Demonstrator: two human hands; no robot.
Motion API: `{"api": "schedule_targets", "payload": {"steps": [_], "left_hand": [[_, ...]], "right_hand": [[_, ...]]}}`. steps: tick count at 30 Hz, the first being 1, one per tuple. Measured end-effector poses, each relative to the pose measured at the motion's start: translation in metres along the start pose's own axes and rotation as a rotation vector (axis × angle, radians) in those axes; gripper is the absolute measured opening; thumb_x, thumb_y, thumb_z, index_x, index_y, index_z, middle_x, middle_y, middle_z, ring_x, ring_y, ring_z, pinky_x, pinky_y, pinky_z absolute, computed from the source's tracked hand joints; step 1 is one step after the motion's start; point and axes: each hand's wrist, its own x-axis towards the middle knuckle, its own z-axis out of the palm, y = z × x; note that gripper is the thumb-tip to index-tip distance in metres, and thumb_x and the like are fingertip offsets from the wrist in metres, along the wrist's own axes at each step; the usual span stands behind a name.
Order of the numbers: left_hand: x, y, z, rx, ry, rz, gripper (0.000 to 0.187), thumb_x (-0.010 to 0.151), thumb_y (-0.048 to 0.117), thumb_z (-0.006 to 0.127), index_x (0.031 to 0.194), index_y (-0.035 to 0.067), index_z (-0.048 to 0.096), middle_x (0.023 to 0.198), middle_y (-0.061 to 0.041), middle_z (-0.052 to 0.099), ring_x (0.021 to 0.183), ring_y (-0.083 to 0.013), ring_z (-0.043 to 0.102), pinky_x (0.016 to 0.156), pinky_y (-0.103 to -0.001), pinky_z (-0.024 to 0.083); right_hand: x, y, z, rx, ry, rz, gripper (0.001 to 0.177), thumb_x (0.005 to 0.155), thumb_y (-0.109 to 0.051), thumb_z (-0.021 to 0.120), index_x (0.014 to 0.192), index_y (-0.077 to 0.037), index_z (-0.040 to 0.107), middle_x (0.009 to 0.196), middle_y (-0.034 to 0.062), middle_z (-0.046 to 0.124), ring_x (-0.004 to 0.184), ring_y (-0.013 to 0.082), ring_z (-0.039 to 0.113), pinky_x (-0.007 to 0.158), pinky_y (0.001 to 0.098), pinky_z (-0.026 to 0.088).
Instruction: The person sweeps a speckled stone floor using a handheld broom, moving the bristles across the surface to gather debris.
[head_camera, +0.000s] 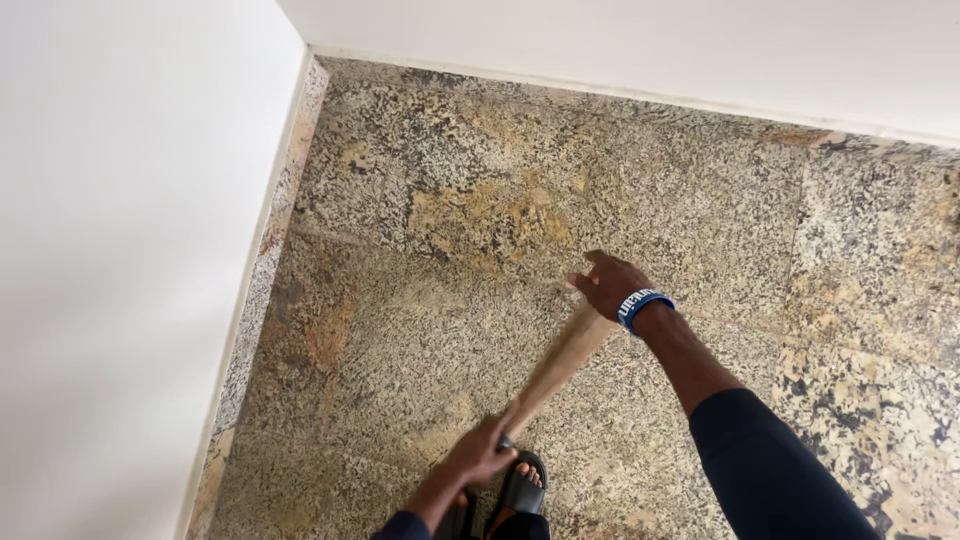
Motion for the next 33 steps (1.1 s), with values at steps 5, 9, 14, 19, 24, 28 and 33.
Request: {"api": "schedule_targets", "payload": {"steps": [5, 9, 14, 19, 24, 28, 33], "left_hand": [[-0.027, -0.082, -0.074, -0.275, 0.411, -0.278, 0.039, 0.092, 0.020, 0.074, 0.121, -0.002, 0.061, 0.096, -0.016, 0.074, 0.064, -0.0158, 0.070, 0.051, -0.031, 0.061], [-0.035, -0.148, -0.156, -0.022, 0.760, -0.421, 0.069, 0.088, 0.026, 0.071, 0.149, 0.007, 0.046, 0.085, -0.018, 0.073, 0.067, -0.0313, 0.071, 0.055, -0.046, 0.061], [-0.016, -0.192, -0.202, 0.105, 0.787, -0.657, 0.080, 0.084, 0.031, 0.076, 0.152, 0.006, 0.042, 0.092, -0.026, 0.073, 0.080, -0.0404, 0.073, 0.068, -0.051, 0.061], [0.050, -0.169, -0.134, -0.330, 0.492, -0.739, 0.057, 0.091, 0.028, 0.067, 0.134, -0.003, 0.044, 0.102, -0.025, 0.070, 0.080, -0.0370, 0.076, 0.062, -0.049, 0.068], [0.064, -0.097, -0.050, 0.101, 0.167, -0.145, 0.076, 0.091, 0.038, 0.072, 0.151, 0.006, 0.037, 0.134, -0.026, 0.056, 0.111, -0.0417, 0.066, 0.094, -0.051, 0.055], [0.031, -0.038, -0.064, 0.217, 0.121, 0.075, 0.094, 0.093, 0.029, 0.079, 0.164, 0.010, 0.020, 0.124, -0.030, 0.057, 0.117, -0.0501, 0.055, 0.104, -0.068, 0.038], [-0.001, -0.018, -0.154, -0.192, 0.267, 0.086, 0.077, 0.091, 0.021, 0.069, 0.157, 0.004, 0.031, 0.105, -0.019, 0.071, 0.075, -0.0243, 0.070, 0.062, -0.040, 0.066]], "right_hand": [[-0.006, -0.010, -0.010, -0.011, -0.052, 0.049, 0.069, 0.099, -0.051, 0.055, 0.152, -0.009, 0.044, 0.129, 0.0146, 0.070, 0.121, 0.0332, 0.066, 0.106, 0.0490, 0.050], [-0.003, -0.012, 0.004, 0.001, -0.063, 0.052, 0.070, 0.097, -0.052, 0.056, 0.151, -0.009, 0.045, 0.129, 0.0153, 0.070, 0.120, 0.0339, 0.067, 0.105, 0.0482, 0.052], [0.002, 0.003, 0.023, 0.004, -0.104, 0.088, 0.069, 0.098, -0.051, 0.055, 0.151, -0.008, 0.044, 0.129, 0.0162, 0.070, 0.118, 0.0337, 0.068, 0.104, 0.0487, 0.052], [0.016, 0.012, 0.030, -0.018, -0.065, 0.061, 0.069, 0.099, -0.050, 0.058, 0.149, -0.004, 0.049, 0.129, 0.0198, 0.070, 0.120, 0.0351, 0.066, 0.104, 0.0476, 0.054], [0.040, -0.021, 0.032, -0.021, -0.111, 0.074, 0.069, 0.099, -0.048, 0.056, 0.152, -0.007, 0.043, 0.130, 0.0169, 0.070, 0.121, 0.0321, 0.066, 0.109, 0.0482, 0.049], [0.056, -0.042, 0.016, -0.025, -0.061, 0.030, 0.069, 0.096, -0.044, 0.060, 0.152, -0.006, 0.044, 0.129, 0.0160, 0.071, 0.123, 0.0331, 0.065, 0.110, 0.0468, 0.049], [0.074, -0.075, -0.012, -0.045, 0.125, 0.002, 0.076, 0.097, -0.041, 0.065, 0.153, -0.001, 0.035, 0.145, 0.0238, 0.053, 0.129, 0.0376, 0.057, 0.106, 0.0508, 0.048]]}}
